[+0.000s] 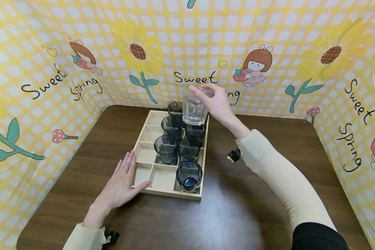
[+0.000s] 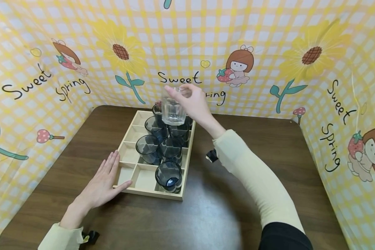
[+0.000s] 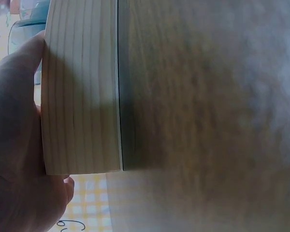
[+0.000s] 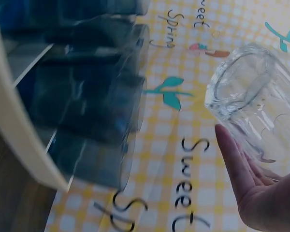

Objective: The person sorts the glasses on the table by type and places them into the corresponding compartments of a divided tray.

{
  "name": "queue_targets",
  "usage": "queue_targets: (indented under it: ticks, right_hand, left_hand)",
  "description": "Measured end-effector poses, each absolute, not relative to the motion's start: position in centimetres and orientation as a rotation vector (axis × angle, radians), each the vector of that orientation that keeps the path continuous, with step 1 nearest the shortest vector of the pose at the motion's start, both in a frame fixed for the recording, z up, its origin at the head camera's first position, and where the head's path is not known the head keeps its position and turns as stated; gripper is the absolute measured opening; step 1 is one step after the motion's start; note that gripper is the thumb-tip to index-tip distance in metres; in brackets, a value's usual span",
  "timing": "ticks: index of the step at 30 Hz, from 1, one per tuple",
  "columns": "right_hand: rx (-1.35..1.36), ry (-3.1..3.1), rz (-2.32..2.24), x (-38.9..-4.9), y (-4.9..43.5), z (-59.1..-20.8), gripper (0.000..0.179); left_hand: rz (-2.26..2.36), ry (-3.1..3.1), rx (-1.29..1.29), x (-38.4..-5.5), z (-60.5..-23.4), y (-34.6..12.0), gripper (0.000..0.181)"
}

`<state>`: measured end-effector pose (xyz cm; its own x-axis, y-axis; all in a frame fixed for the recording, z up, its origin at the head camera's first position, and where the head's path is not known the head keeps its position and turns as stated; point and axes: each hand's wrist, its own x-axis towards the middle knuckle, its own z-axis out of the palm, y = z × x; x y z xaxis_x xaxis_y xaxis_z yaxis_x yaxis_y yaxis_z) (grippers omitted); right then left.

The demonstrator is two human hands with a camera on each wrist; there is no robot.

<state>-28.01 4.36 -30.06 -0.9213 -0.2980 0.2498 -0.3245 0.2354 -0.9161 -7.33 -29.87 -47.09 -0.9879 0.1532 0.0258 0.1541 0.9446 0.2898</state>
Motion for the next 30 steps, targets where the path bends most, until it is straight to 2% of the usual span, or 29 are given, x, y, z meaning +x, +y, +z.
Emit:
queue_targets:
  ticks: [6,13,22,30]
  right_hand:
    - [0.590,-2.476,1.921,-29.2,0.3,-29.5,0.068]
    - [0.571,-2.475,2.041,-30.6,-3.5,-30.9,0.084]
    - [0.632,-2.598,1.941,-31.6,-6.5,-33.4,0.083]
    - [0.668,-2.628,1.864,-31.8,-8.0,-33.9,0.084]
  left_hand:
    - [-0.459,-3.094,-0.235,-7.4,-46.9,-30.1,0.117]
    - [-0.489,-3.111,-0.229,-7.4,-47.2,-29.9,0.117]
    - [-0.447,-3.116,-0.219,-7.1,-47.2,-29.9,0.117]
    - [-0.460,-3.107,-0.225,-7.2,-47.0,-29.9,0.117]
